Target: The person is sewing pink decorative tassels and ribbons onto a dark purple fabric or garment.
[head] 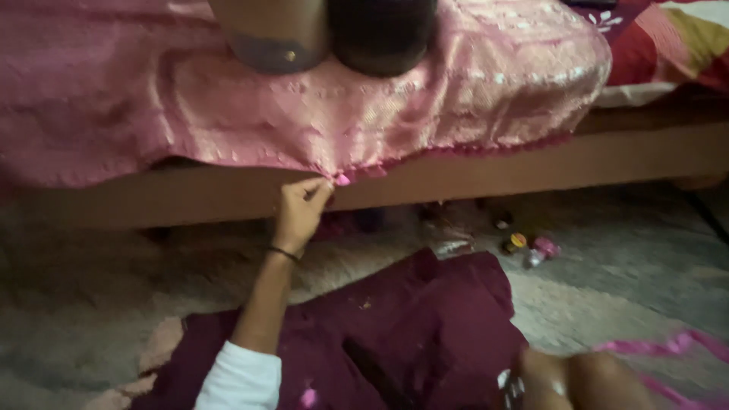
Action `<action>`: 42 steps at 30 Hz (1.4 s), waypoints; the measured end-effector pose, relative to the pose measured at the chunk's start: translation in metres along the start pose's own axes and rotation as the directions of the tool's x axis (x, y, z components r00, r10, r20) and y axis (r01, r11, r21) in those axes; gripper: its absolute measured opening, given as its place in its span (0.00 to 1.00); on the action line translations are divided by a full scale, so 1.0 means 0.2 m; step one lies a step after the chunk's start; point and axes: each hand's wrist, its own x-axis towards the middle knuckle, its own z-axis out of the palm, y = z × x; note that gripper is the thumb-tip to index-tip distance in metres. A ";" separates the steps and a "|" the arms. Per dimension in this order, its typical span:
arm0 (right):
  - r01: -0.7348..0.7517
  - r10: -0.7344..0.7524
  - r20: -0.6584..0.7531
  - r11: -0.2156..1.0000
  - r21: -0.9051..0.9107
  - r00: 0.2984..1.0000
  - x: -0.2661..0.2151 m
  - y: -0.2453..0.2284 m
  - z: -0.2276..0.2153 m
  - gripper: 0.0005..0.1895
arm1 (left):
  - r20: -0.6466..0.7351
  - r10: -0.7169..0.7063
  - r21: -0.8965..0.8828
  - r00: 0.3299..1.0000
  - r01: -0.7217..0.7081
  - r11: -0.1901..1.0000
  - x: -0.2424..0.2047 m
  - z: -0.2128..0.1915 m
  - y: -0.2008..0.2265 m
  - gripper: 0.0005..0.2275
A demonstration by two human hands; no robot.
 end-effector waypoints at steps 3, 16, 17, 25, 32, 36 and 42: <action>0.009 -0.008 0.013 0.996 -0.087 1.000 0.29 0.30 -0.15 0.09 | 0.054 0.069 -0.119 0.996 -0.062 0.991 0.07 -0.03 -0.06 0.09; -0.248 0.156 -0.193 0.664 -0.706 0.969 0.92 1.21 -0.45 0.08 | 0.436 -0.066 -0.371 0.897 0.246 0.895 0.20 -0.14 -0.14 0.09; -0.252 0.159 -0.196 0.663 -0.705 0.968 0.93 1.22 -0.45 0.08 | 0.438 -0.069 -0.371 0.896 0.250 0.894 0.21 -0.14 -0.15 0.09; -0.064 0.111 0.003 0.598 -0.799 0.994 0.96 1.20 -0.51 0.08 | 0.331 -0.148 -0.340 0.932 0.264 0.903 0.17 -0.10 -0.21 0.08; 0.326 -0.051 0.324 0.240 -0.914 0.945 1.17 1.04 -0.47 0.05 | -0.082 -0.055 0.078 0.995 0.062 0.995 -0.04 -0.05 0.04 0.08; 0.666 -0.076 0.666 0.190 -0.721 0.742 1.37 1.16 -0.33 0.06 | -0.225 0.180 -0.015 0.958 -0.188 0.982 -0.05 0.03 -0.17 0.06; 0.578 0.232 0.561 -0.010 -0.816 0.795 1.42 1.31 -0.30 0.07 | -0.409 0.413 0.565 0.814 -0.130 0.815 -0.10 0.01 0.08 0.05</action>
